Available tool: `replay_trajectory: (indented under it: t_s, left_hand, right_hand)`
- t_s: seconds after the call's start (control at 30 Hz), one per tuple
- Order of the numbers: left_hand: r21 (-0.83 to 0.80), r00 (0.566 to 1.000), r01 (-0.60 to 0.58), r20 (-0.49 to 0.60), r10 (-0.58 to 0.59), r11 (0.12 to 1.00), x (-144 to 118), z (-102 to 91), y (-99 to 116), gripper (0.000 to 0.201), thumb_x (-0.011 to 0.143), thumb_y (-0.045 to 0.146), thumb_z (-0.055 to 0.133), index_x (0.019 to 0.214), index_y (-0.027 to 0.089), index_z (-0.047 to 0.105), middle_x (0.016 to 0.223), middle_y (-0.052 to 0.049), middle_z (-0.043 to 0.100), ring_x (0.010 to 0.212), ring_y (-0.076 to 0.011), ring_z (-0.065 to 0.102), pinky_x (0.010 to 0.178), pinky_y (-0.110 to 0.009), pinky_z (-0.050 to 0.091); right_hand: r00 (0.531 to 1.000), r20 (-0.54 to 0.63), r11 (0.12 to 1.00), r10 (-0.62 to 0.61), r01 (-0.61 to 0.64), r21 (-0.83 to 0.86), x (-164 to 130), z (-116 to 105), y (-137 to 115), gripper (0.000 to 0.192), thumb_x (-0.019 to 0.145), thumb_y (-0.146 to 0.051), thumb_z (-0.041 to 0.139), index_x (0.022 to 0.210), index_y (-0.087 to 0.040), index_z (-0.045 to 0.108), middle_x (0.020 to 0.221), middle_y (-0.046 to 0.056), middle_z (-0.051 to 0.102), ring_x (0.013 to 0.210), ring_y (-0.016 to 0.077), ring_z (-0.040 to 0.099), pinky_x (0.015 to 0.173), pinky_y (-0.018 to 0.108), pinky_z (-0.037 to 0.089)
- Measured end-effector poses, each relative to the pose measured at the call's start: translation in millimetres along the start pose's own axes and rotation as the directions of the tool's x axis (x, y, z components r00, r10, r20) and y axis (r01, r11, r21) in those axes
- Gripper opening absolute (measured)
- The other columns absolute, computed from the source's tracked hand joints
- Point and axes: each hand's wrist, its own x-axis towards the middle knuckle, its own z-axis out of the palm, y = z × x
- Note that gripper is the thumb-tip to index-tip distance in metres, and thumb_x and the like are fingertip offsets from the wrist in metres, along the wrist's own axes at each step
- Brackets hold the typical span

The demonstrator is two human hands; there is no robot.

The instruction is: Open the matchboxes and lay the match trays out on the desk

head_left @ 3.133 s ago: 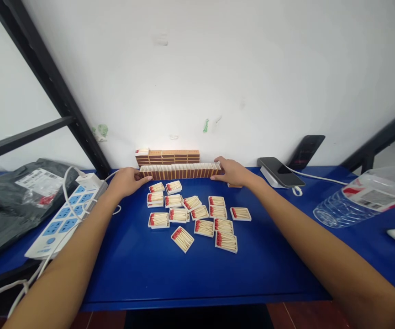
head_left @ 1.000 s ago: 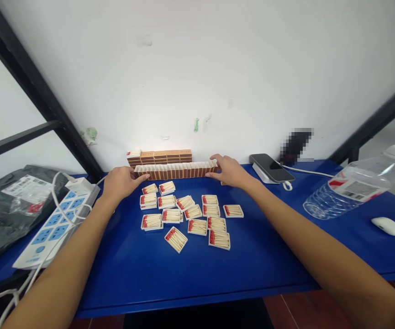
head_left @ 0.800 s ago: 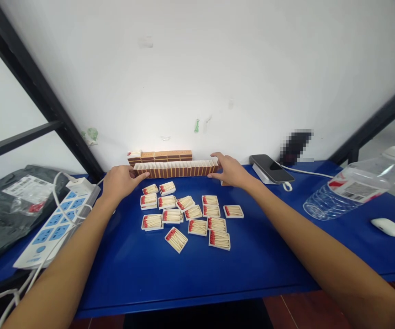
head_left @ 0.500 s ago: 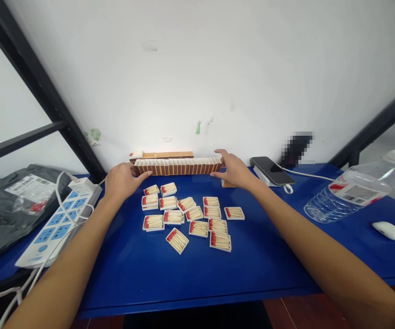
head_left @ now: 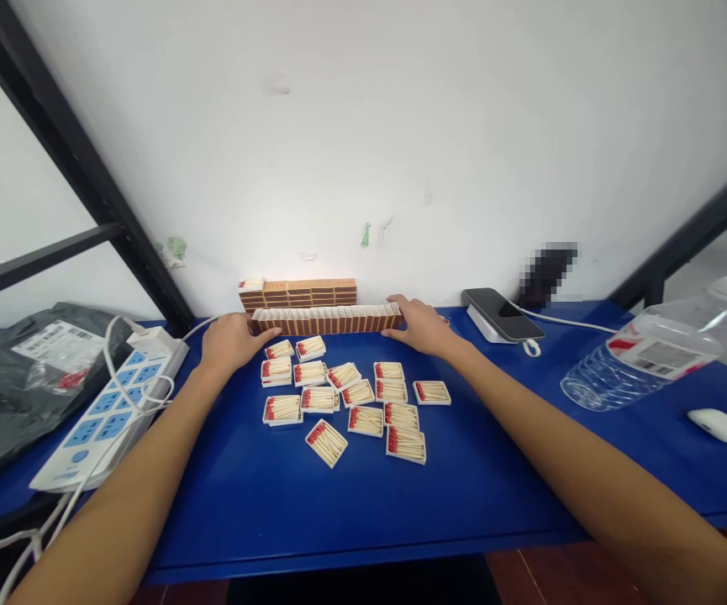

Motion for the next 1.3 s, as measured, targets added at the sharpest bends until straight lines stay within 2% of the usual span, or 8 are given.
replay_trajectory:
  t_s: [0.1,0.2,0.33,0.5,0.77,1.13,1.23,1.3]
  left_hand:
    - [-0.005,0.999,0.033,-0.003,-0.033,0.999,0.1,2.0,0.7,0.073,0.083,0.088,0.049,0.084,0.019,0.073,0.092,-0.019,0.078,0.093,-0.0396,0.073,0.069,-0.039,0.049]
    - [0.006,0.997,0.073,0.005,-0.073,0.997,-0.6,1.0,6.7,0.085,0.078,0.095,0.045,0.093,0.017,0.074,0.097,-0.022,0.078,0.095,-0.0414,0.073,0.07,-0.04,0.051]
    - [0.021,0.991,0.135,0.007,-0.136,0.991,-1.1,-1.8,19.3,0.099,0.07,0.101,0.045,0.106,0.013,0.073,0.104,-0.026,0.076,0.102,-0.0444,0.072,0.075,-0.043,0.054]
    - [0.025,0.981,0.186,0.049,-0.187,0.982,-1.2,-5.6,34.7,0.112,0.064,0.107,0.04,0.11,0.009,0.072,0.111,-0.029,0.075,0.107,-0.0475,0.07,0.083,-0.048,0.055]
    - [0.053,0.968,0.246,0.04,-0.248,0.968,8.1,1.5,47.7,0.11,0.064,0.104,0.045,0.109,0.009,0.073,0.11,-0.028,0.075,0.107,-0.0461,0.07,0.086,-0.049,0.055]
    - [0.063,0.97,0.241,0.02,-0.243,0.968,7.5,-0.6,47.9,0.111,0.061,0.107,0.043,0.104,0.009,0.073,0.109,-0.029,0.075,0.106,-0.0478,0.07,0.085,-0.049,0.053]
    - [0.066,0.971,0.234,0.038,-0.236,0.97,6.6,-4.9,44.7,0.107,0.062,0.105,0.045,0.103,0.01,0.074,0.11,-0.03,0.075,0.106,-0.0478,0.07,0.086,-0.049,0.052]
    - [0.076,0.972,0.225,0.055,-0.229,0.971,5.0,-12.2,40.0,0.107,0.061,0.105,0.046,0.101,0.01,0.074,0.108,-0.03,0.075,0.105,-0.0477,0.07,0.086,-0.049,0.052]
  right_hand:
    - [1.0,-0.016,0.999,0.01,-0.011,-0.035,-0.6,-0.3,-1.4,0.072,0.093,-0.053,0.07,0.15,-0.017,0.044,0.115,0.02,0.07,0.109,0.0371,0.066,0.094,0.047,0.049]
    - [0.998,-0.025,0.996,0.054,-0.056,-0.066,-1.7,-4.2,-6.7,0.075,0.095,-0.061,0.064,0.149,-0.013,0.044,0.116,0.023,0.071,0.111,0.0402,0.066,0.094,0.049,0.049]
    - [0.997,-0.023,0.993,0.072,-0.074,-0.09,-3.3,-6.7,-16.7,0.074,0.096,-0.062,0.061,0.147,-0.011,0.046,0.117,0.026,0.071,0.114,0.0424,0.066,0.096,0.051,0.048]
    - [0.995,-0.033,0.99,0.091,-0.094,-0.1,-3.6,-5.9,-24.6,0.073,0.095,-0.063,0.062,0.145,-0.011,0.048,0.113,0.024,0.072,0.112,0.0413,0.066,0.094,0.049,0.047]
    - [0.989,-0.065,0.982,0.134,-0.141,-0.129,-3.1,-4.2,-30.5,0.072,0.095,-0.064,0.061,0.142,-0.01,0.05,0.115,0.024,0.072,0.112,0.0392,0.066,0.093,0.044,0.046]
    - [0.987,-0.043,0.982,0.157,-0.16,-0.1,-4.8,-7.6,-32.8,0.067,0.097,-0.061,0.061,0.141,-0.012,0.05,0.119,0.024,0.072,0.116,0.0396,0.064,0.096,0.047,0.046]
    - [0.988,-0.039,0.985,0.148,-0.151,-0.086,-2.1,-13.8,-24.0,0.073,0.095,-0.064,0.062,0.143,-0.01,0.05,0.119,0.024,0.072,0.116,0.0401,0.063,0.096,0.048,0.047]
    - [0.994,-0.026,0.993,0.111,-0.112,-0.039,-1.1,-27.3,-9.4,0.072,0.094,-0.061,0.066,0.143,-0.009,0.053,0.115,0.022,0.073,0.116,0.0384,0.063,0.094,0.046,0.048]
